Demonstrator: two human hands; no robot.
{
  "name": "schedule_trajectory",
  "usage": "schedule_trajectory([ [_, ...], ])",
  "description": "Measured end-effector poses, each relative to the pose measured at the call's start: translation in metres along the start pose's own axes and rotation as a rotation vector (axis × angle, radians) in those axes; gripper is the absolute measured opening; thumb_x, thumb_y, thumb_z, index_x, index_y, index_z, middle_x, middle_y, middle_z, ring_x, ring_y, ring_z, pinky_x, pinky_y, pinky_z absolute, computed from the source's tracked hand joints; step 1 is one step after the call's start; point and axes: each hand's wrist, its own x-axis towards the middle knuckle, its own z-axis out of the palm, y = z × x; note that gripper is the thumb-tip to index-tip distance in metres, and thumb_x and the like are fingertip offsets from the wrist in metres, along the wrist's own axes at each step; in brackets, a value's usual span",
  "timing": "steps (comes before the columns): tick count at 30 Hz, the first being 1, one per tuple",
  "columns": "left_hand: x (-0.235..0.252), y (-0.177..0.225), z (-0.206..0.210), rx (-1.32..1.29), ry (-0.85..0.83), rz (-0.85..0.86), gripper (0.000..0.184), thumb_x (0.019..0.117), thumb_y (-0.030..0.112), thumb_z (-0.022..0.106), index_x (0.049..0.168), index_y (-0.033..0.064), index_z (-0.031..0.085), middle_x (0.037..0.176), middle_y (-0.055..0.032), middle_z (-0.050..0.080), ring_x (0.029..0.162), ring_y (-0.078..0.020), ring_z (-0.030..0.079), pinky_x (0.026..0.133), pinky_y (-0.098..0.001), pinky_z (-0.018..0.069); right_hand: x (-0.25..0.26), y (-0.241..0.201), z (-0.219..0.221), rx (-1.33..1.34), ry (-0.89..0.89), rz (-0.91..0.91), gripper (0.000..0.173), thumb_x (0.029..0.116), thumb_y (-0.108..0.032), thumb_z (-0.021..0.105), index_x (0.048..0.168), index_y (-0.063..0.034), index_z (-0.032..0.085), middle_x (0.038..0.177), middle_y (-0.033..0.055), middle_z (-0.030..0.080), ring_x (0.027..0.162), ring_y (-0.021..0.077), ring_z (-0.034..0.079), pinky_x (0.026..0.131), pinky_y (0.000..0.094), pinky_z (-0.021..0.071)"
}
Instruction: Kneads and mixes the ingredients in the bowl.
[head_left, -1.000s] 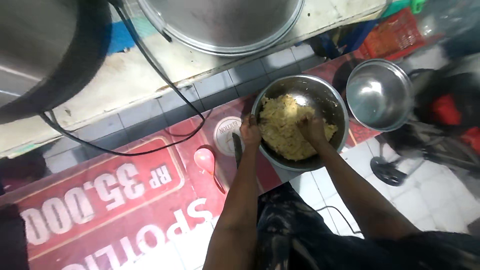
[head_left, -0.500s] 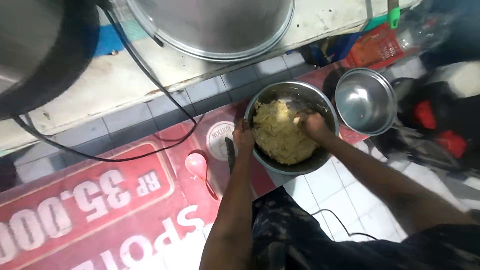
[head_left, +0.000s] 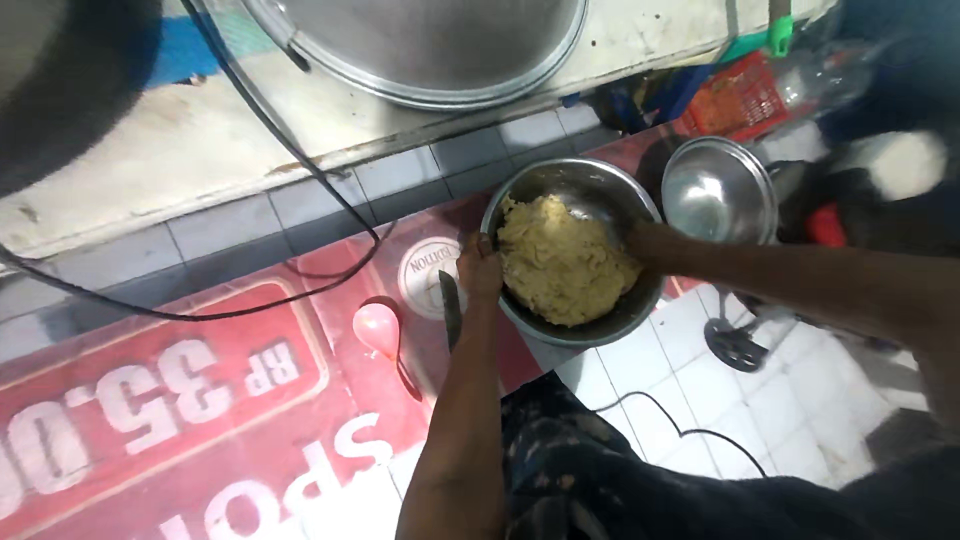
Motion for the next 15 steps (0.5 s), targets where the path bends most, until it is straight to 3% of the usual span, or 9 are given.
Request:
schedule_trajectory([
  [2,0.001,0.001,0.001,0.009,0.001,0.005,0.039,0.1112,0.021,0.038,0.132,-0.0025,0.061,0.114,-0.0273,0.068,0.11,-0.0409,0.066,0.096,-0.0592,0.0491,0.005,0.005,0.023,0.129,-0.604,0.259,0.021,0.0987,-0.007,0.062,0.114,0.0043,0.072,0.128,0.0272,0.062,0.125,0.0494,0.055,0.102,0.0629,0.0496],
  [4,0.0,0.002,0.0,0.028,-0.007,0.006,0.037,0.111,0.019,0.038,0.129,-0.0033,0.062,0.113,-0.0275,0.068,0.109,-0.0412,0.066,0.096,-0.0592,0.049,0.032,0.018,0.037,0.178,-0.832,0.338,0.025,0.0921,-0.004,0.072,0.117,0.0025,0.072,0.126,0.027,0.065,0.124,0.0489,0.058,0.102,0.0663,0.0478],
  [5,-0.002,0.002,-0.001,0.038,-0.01,0.013,0.038,0.1108,0.019,0.038,0.129,-0.0033,0.062,0.113,-0.0277,0.068,0.109,-0.0417,0.066,0.095,-0.0596,0.0492,0.046,0.027,0.035,0.197,-0.871,0.352,0.028,0.0941,-0.004,0.07,0.121,0.002,0.071,0.126,0.0272,0.065,0.124,0.0484,0.058,0.103,0.0669,0.0453],
  [9,-0.009,-0.002,-0.005,0.043,-0.031,0.045,0.039,0.1127,0.026,0.037,0.129,-0.0005,0.059,0.111,-0.0277,0.067,0.105,-0.0438,0.066,0.088,-0.0614,0.0519,0.084,0.066,0.052,0.245,-0.702,0.473,0.032,0.0963,-0.012,0.068,0.127,-0.0027,0.07,0.128,0.0269,0.065,0.125,0.0474,0.059,0.105,0.0691,0.0441],
  [12,-0.001,0.005,-0.004,0.047,-0.019,-0.02,0.039,0.1118,0.023,0.038,0.132,-0.0004,0.061,0.114,-0.0258,0.069,0.109,-0.0396,0.067,0.096,-0.058,0.0499,0.067,0.047,0.07,0.135,-0.67,0.386,0.031,0.0965,-0.013,0.068,0.124,0.0021,0.067,0.134,0.0292,0.06,0.127,0.0506,0.056,0.099,0.0705,0.048],
  [13,0.001,0.006,-0.003,0.052,-0.003,-0.021,0.038,0.1114,0.023,0.039,0.131,-0.0009,0.062,0.112,-0.0253,0.069,0.108,-0.0391,0.067,0.096,-0.0576,0.05,0.059,0.04,0.078,0.148,-0.667,0.366,0.034,0.0962,-0.012,0.068,0.127,0.0032,0.066,0.138,0.0292,0.057,0.131,0.0499,0.053,0.102,0.0684,0.0469],
  [15,0.0,0.007,0.0,0.055,0.013,-0.027,0.037,0.111,0.023,0.04,0.127,-0.0009,0.063,0.109,-0.0238,0.069,0.104,-0.0373,0.067,0.094,-0.0565,0.0508,0.047,0.022,0.085,0.206,-0.666,0.468,0.039,0.0958,-0.016,0.068,0.129,0.0035,0.065,0.14,0.0274,0.056,0.133,0.047,0.052,0.103,0.0648,0.0484],
])
